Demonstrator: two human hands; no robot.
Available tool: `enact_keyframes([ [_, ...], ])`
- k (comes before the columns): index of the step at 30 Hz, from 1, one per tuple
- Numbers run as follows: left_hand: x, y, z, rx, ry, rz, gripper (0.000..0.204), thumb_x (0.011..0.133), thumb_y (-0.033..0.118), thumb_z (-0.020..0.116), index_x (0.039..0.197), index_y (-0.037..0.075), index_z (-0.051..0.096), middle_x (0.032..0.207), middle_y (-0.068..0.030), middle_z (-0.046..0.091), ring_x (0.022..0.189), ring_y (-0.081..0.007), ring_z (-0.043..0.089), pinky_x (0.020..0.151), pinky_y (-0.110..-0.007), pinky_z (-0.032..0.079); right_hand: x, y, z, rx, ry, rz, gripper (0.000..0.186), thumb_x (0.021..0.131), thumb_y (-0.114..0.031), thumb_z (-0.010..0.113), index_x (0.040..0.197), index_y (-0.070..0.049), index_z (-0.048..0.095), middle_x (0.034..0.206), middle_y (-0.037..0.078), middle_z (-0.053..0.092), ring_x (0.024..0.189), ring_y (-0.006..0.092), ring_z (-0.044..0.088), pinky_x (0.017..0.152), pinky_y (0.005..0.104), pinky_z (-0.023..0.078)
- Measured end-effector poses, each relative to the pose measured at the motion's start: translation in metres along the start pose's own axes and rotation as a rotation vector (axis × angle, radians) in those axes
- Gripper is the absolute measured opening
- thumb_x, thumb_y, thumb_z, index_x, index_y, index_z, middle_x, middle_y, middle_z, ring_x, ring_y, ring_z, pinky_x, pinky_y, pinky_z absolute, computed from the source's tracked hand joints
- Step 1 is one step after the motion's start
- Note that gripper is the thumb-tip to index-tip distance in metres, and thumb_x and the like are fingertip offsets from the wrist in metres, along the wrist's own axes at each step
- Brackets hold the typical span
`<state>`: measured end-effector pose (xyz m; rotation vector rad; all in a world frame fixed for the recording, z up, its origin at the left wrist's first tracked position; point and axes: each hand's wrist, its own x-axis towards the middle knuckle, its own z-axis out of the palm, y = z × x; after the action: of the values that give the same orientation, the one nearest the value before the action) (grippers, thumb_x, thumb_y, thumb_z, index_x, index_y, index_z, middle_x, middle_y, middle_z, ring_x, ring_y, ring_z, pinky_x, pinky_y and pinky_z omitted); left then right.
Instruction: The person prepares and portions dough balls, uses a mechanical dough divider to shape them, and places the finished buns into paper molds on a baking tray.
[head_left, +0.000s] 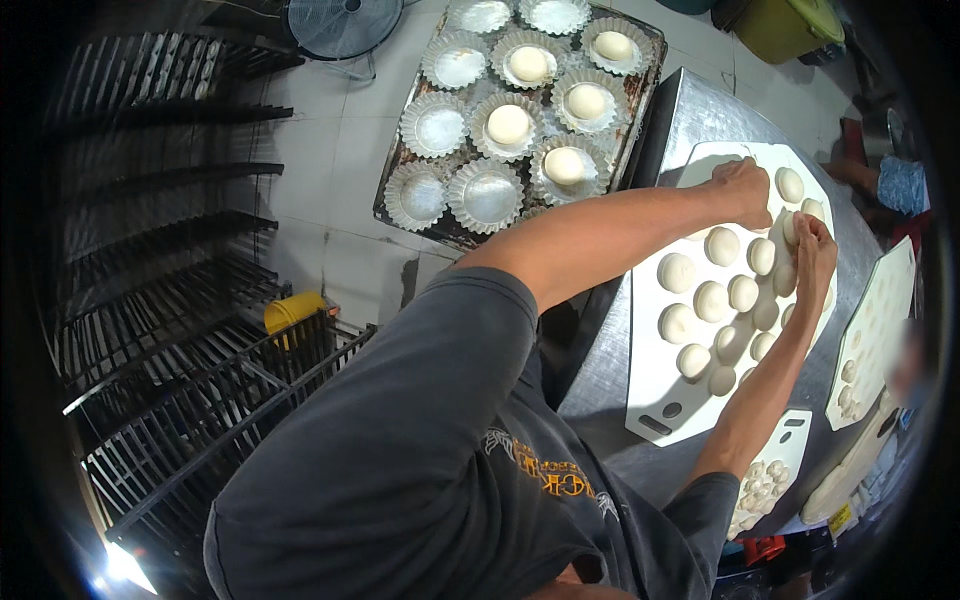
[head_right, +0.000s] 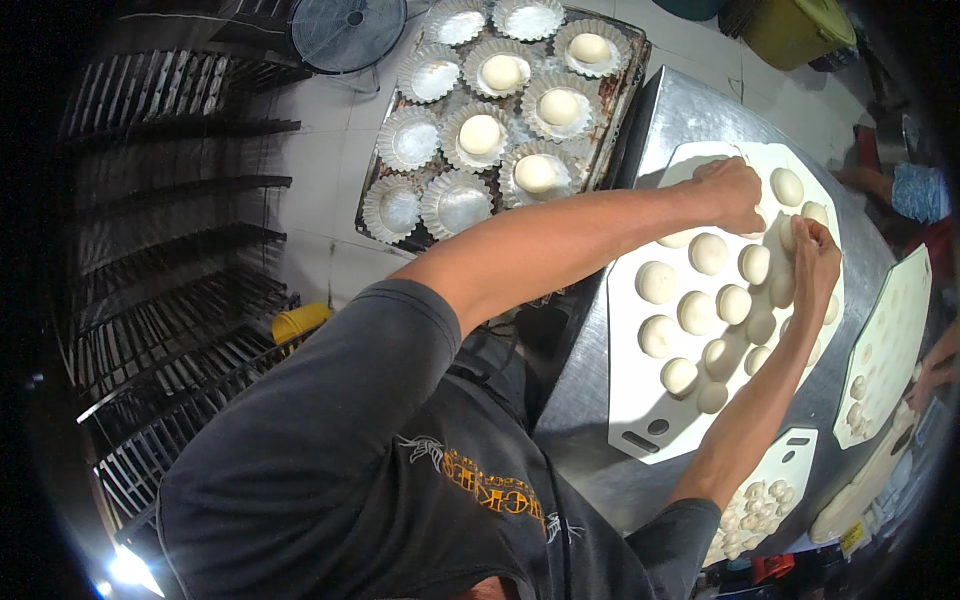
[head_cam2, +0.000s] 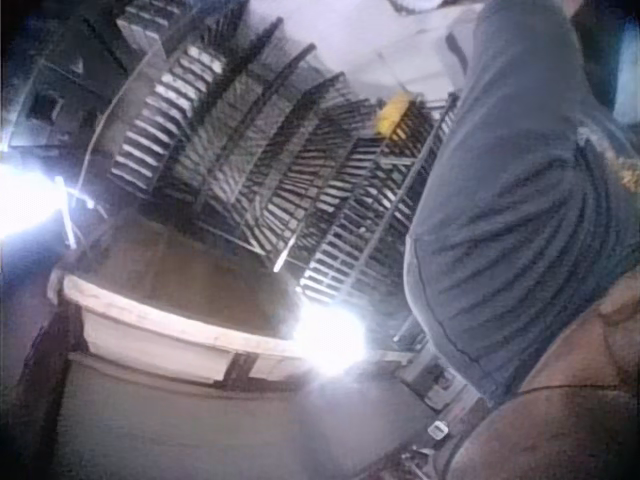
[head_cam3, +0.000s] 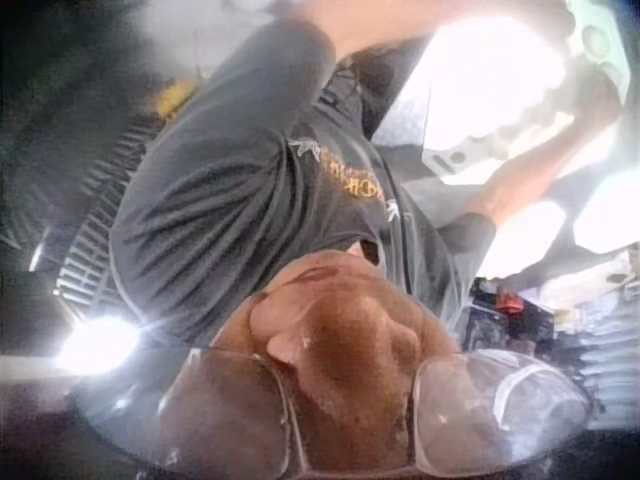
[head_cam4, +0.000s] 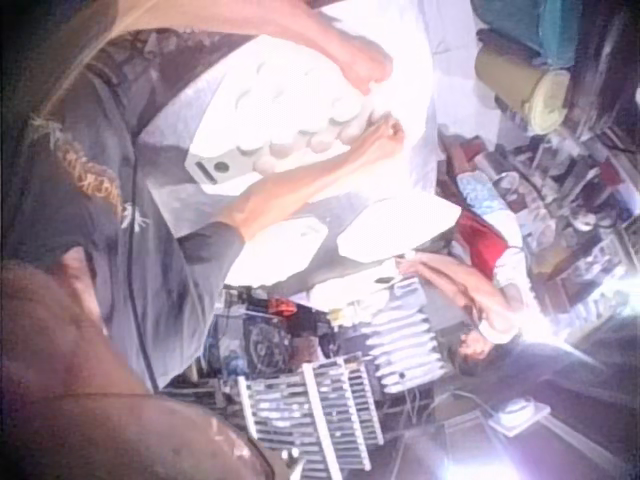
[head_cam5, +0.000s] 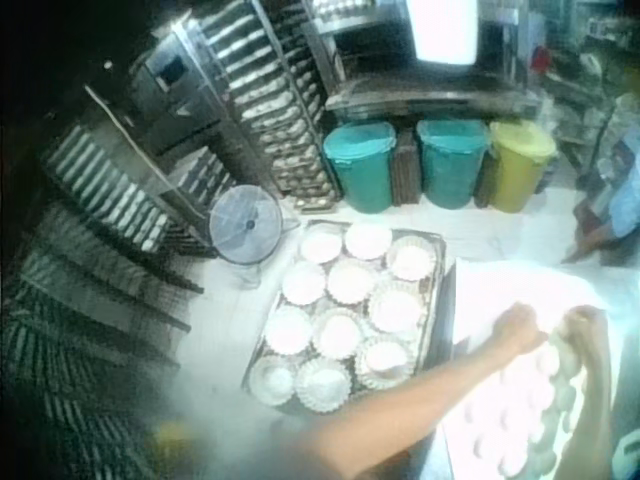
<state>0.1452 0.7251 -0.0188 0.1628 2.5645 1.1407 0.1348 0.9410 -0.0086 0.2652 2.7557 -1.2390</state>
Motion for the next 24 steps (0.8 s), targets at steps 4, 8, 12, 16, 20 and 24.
enact_keyframes([
  [4,0.0,0.004,-0.002,-0.031,-0.056,-0.035,0.031,0.07,0.027,0.075,0.093,0.005,0.078,0.098,-0.017,0.074,0.097,-0.0327,0.071,0.087,-0.042,0.057,-0.006,-0.011,-0.011,-0.007,-0.148,0.089,0.036,0.088,-0.031,0.074,0.108,-0.002,0.067,0.075,-0.002,0.056,0.06,0.0058,0.045,0.052,0.0242,0.035],
  [8,-0.008,0.012,-0.007,-0.067,-0.118,-0.09,0.031,0.069,0.023,0.076,0.097,0.009,0.078,0.099,-0.0168,0.075,0.1,-0.0311,0.072,0.087,-0.042,0.057,0.004,0.011,-0.022,0.039,-0.213,0.065,0.032,0.088,-0.023,0.074,0.11,-0.003,0.063,0.078,-0.001,0.057,0.058,0.0045,0.044,0.049,0.0229,0.033],
  [12,-0.035,-0.002,-0.014,-0.217,0.088,0.093,0.034,0.069,0.026,0.079,0.098,0.008,0.076,0.101,-0.0174,0.074,0.098,-0.0323,0.071,0.087,-0.041,0.056,-0.005,-0.006,-0.017,-0.03,-0.176,0.037,0.034,0.084,-0.023,0.078,0.108,-0.004,0.063,0.082,0.0,0.06,0.059,0.0043,0.045,0.05,0.0228,0.034],
  [16,-0.104,-0.037,-0.076,-0.314,0.242,0.273,0.037,0.071,0.031,0.079,0.099,0.007,0.075,0.1,-0.0152,0.073,0.096,-0.0321,0.071,0.086,-0.041,0.055,-0.001,0.014,-0.021,-0.005,-0.08,-0.023,0.036,0.081,-0.027,0.083,0.103,-0.005,0.064,0.08,-0.002,0.061,0.057,0.0036,0.043,0.05,0.0223,0.031],
  [20,-0.223,-0.091,-0.167,-0.39,0.102,0.069,0.04,0.082,0.03,0.076,0.113,0.005,0.069,0.104,-0.0143,0.073,0.098,-0.0274,0.071,0.086,-0.039,0.054,-0.017,-0.009,-0.011,0.066,-0.007,-0.051,0.033,0.082,-0.026,0.083,0.1,-0.005,0.065,0.078,-0.003,0.06,0.058,0.0039,0.044,0.052,0.0217,0.032],
  [24,-0.328,-0.174,-0.216,0.005,0.187,-0.178,0.039,0.084,0.023,0.074,0.118,0.006,0.064,0.107,-0.0166,0.073,0.099,-0.0331,0.071,0.087,-0.042,0.054,-0.069,-0.094,0.042,-0.106,-0.051,-0.316,0.032,0.084,-0.022,0.079,0.103,-0.001,0.065,0.093,0.003,0.061,0.086,0.0136,0.055,0.078,0.0271,0.044],
])
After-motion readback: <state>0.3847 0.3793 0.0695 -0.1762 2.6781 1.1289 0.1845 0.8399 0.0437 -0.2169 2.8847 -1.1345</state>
